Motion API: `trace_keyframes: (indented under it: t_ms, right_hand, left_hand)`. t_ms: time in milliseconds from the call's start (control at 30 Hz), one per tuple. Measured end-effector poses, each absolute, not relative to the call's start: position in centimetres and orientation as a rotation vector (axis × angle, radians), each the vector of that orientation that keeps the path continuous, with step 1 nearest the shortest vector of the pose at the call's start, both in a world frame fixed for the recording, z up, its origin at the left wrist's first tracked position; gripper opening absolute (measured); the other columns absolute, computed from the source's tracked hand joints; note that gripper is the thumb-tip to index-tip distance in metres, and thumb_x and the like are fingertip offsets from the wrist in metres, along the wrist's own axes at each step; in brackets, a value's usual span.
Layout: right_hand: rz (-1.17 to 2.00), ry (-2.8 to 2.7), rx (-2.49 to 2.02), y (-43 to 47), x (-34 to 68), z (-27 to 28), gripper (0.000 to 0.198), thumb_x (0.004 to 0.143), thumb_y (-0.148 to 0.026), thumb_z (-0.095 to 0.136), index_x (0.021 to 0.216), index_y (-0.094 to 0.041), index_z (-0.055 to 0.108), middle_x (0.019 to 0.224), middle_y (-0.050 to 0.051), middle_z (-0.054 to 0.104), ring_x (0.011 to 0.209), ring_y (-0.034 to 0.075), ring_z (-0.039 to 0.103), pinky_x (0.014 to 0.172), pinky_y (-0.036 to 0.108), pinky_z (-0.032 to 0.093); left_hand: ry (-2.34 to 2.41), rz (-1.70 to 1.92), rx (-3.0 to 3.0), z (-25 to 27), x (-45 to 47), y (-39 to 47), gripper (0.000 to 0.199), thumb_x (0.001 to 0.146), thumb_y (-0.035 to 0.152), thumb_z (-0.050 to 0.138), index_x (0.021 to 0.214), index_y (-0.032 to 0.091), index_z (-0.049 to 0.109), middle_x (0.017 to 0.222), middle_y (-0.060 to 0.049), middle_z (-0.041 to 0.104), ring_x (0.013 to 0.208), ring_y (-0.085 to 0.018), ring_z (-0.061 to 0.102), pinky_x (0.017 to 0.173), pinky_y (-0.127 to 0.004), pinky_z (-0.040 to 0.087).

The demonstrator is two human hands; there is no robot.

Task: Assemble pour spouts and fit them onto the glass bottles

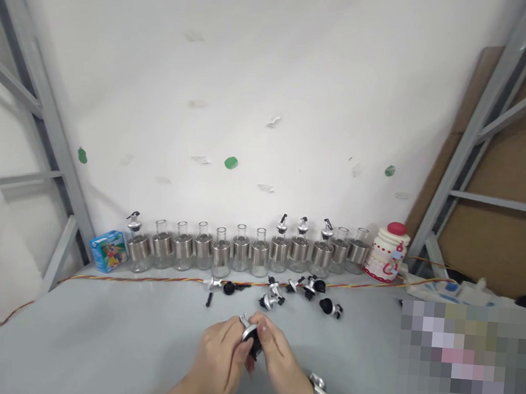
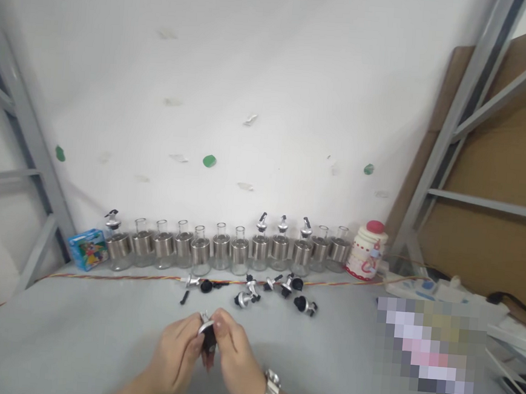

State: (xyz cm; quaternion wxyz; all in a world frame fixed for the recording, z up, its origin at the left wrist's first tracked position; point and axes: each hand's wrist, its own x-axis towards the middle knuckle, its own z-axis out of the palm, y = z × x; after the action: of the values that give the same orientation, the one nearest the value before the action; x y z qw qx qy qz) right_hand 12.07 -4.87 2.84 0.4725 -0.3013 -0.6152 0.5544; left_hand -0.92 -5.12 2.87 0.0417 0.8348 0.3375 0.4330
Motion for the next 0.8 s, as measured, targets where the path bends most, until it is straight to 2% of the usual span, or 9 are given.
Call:
trace_keyframes:
  t_ms: [100, 233, 367, 500, 633, 800]
  right_hand:
    - [1.293, -1.480, -0.824, -4.6, 11.8, 2.4, 0.045, 0.084, -0.057, 0.027, 0.065, -0.018, 0.041, 0.047, -0.005, 0.040, 0.043, 0.008, 0.041, 0.044, 0.020, 0.034]
    - [1.271, -1.412, -0.961, -4.3, 11.6, 2.1, 0.049, 0.080, -0.061, 0.029, 0.060, -0.018, 0.042, 0.037, -0.008, 0.034, 0.033, 0.005, 0.031, 0.033, 0.017, 0.024]
    - [1.490, -1.274, -1.100, -3.5, 11.5, 2.3, 0.055, 0.074, -0.067, 0.030, 0.047, -0.020, 0.036, 0.027, -0.009, 0.028, 0.021, 0.005, 0.025, 0.022, 0.017, 0.017]
    - [1.722, -1.171, -1.159, -2.8, 11.7, 2.5, 0.059, 0.076, -0.064, 0.030, 0.036, -0.020, 0.028, 0.020, -0.006, 0.029, 0.015, 0.005, 0.022, 0.017, 0.016, 0.012]
    - [1.750, -1.066, -1.090, -2.5, 11.7, 2.3, 0.061, 0.075, -0.064, 0.032, 0.035, -0.019, 0.030, 0.021, -0.006, 0.031, 0.016, 0.005, 0.025, 0.017, 0.015, 0.015]
    - [1.820, -1.159, -0.880, -2.3, 11.5, 2.2, 0.064, 0.070, -0.071, 0.031, 0.045, -0.014, 0.045, 0.033, 0.000, 0.047, 0.024, 0.007, 0.042, 0.023, 0.016, 0.032]
  left_hand:
    - [1.123, 1.349, 2.470, 2.6, -0.4, -5.3, 0.030, 0.087, 0.020, 0.025, 0.065, 0.021, 0.046, 0.054, 0.000, 0.052, 0.048, -0.012, 0.047, 0.050, -0.022, 0.034]
    - [1.245, 1.312, 2.066, 2.2, 0.3, -5.7, 0.034, 0.088, 0.031, 0.026, 0.061, 0.020, 0.043, 0.048, 0.002, 0.044, 0.042, -0.011, 0.042, 0.045, -0.021, 0.032]
    - [1.233, 1.175, 1.480, 2.3, 1.0, -5.2, 0.045, 0.083, 0.050, 0.030, 0.051, 0.020, 0.038, 0.036, 0.007, 0.033, 0.032, -0.007, 0.033, 0.035, -0.019, 0.027]
    - [1.137, 1.145, 1.281, 2.3, 1.3, -4.3, 0.055, 0.079, 0.060, 0.028, 0.043, 0.019, 0.035, 0.030, 0.007, 0.029, 0.027, -0.006, 0.029, 0.031, -0.018, 0.023]
    - [1.143, 1.144, 1.230, 2.2, 1.5, -4.2, 0.055, 0.075, 0.064, 0.029, 0.047, 0.018, 0.039, 0.033, 0.007, 0.034, 0.028, -0.006, 0.031, 0.030, -0.017, 0.024]
    - [1.219, 1.188, 1.228, 2.6, 1.1, -3.9, 0.051, 0.073, 0.063, 0.036, 0.052, 0.018, 0.041, 0.035, 0.008, 0.034, 0.030, -0.006, 0.031, 0.031, -0.017, 0.025]
